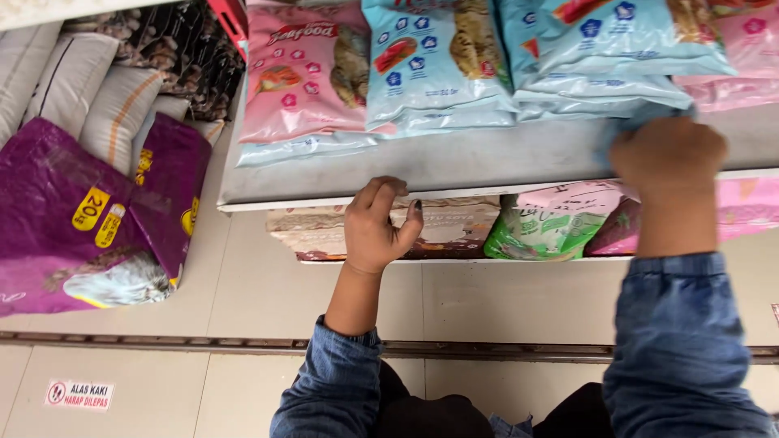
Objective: Cleaning and organizing bags of pet food on shelves using a cleaning cloth.
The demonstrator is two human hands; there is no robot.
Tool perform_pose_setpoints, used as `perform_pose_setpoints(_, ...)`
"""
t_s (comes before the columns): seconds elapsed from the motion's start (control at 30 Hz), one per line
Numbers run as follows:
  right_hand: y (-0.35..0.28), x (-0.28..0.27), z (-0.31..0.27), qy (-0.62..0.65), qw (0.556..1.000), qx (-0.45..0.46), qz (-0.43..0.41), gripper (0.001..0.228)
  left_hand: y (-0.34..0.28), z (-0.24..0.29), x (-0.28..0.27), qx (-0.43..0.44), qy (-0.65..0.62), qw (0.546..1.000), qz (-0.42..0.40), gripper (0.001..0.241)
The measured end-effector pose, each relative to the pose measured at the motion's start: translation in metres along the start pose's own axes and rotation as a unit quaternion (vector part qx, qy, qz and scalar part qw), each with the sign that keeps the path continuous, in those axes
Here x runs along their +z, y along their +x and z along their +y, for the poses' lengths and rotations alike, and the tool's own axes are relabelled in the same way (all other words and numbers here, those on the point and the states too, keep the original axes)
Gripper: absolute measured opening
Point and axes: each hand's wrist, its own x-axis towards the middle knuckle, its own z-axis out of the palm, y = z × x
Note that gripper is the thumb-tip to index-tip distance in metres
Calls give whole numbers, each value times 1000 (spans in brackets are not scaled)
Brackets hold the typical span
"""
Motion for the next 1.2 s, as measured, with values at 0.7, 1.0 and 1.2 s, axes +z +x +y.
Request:
perform_pose_setpoints(0.7, -126, -157, -365, 172, 928, -315, -105, 20, 15, -14, -140, -125, 86, 985, 83, 17)
perform_pose_setpoints(1.0, -129, -129, -366, 436, 789, -426, 77, 18, 18, -21, -108, -62, 106, 992, -22, 34)
perform_pose_setpoints(1.2, -126, -121, -347, 435, 796, -413, 84, 29, 17, -20, -98, -121, 29, 992, -17, 39)
